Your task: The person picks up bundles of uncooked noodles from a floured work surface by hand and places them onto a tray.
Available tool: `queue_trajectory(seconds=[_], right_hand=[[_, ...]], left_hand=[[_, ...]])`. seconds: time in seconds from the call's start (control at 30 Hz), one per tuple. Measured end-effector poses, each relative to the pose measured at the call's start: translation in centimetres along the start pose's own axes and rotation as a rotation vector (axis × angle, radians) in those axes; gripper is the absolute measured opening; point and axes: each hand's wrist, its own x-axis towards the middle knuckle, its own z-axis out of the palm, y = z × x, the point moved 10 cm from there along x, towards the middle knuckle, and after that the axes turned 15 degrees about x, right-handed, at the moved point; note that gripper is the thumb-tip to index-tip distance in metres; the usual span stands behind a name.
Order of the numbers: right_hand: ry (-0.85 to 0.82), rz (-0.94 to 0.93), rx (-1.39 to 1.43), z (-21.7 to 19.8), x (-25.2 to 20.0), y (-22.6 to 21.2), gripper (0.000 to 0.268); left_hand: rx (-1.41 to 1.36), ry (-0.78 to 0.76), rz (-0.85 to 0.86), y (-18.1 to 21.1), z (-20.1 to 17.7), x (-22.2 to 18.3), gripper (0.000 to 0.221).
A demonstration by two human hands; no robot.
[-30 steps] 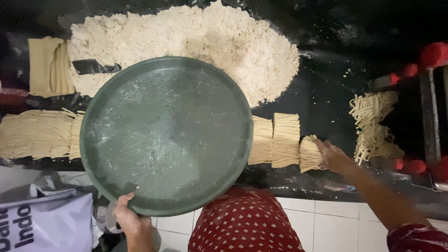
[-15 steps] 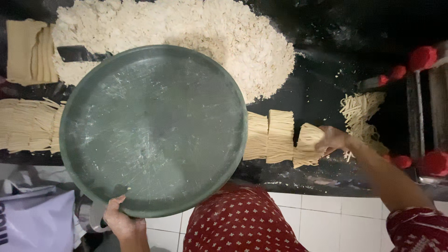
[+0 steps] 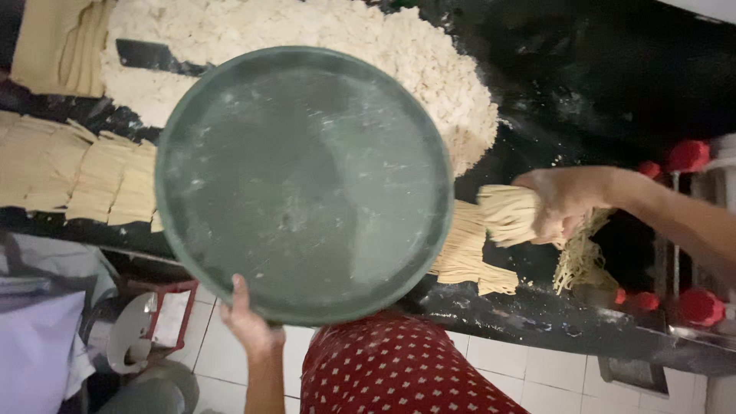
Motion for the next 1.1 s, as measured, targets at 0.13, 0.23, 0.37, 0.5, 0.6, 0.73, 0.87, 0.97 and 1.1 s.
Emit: queue_trajectory(seconds=[0.13,0.23,0.37,0.5,0.6,0.73,0.87,0.97,1.1], right_hand=[[-0.318,-0.230,0.156,8.3,-5.3,-12.7,0.057],[-0.539,-0.455,0.173,16.4,-7.8,-21.6,0.083],[-0.342,-0.759,0.041,23.3,0.1,-26.3,0.101],[-0.144,-0.730,-0.332,25.0,6.9,-25.5,0.112],[-0.394,-0.365,0.097,23.8,1.4,-24.7,0.132],[-0.313,-0.418,0.115,22.5,1.0,-25.7,0.114],[-0.306,-0.374,0.093,21.2,-2.9,-26.3,0.106],[-0.299,-0.407,0.078,20.6,-1.7,-26.3,0.094],[-0.303,-0.434,0.014,20.4,1.5,-26.2,0.093]], left_hand=[[-0.083,-0.056,-0.020,-1.6,1.8,0.0,0.061],[-0.100,-0.050,-0.050,-1.5,3.5,-1.3,0.080],[0.029,-0.016,-0.096,-0.5,4.6,-3.7,0.065],[-0.065,-0.047,-0.125,-1.9,4.2,-2.7,0.045],[-0.046,-0.032,-0.170,-2.3,3.9,-2.7,0.062],[0.008,-0.048,-0.140,-0.5,4.1,-3.9,0.053],[0.014,-0.022,-0.142,0.8,5.0,-4.5,0.050],[0.003,-0.031,-0.114,2.0,5.6,-5.2,0.051],[-0.025,-0.047,-0.086,2.6,6.2,-5.5,0.062]])
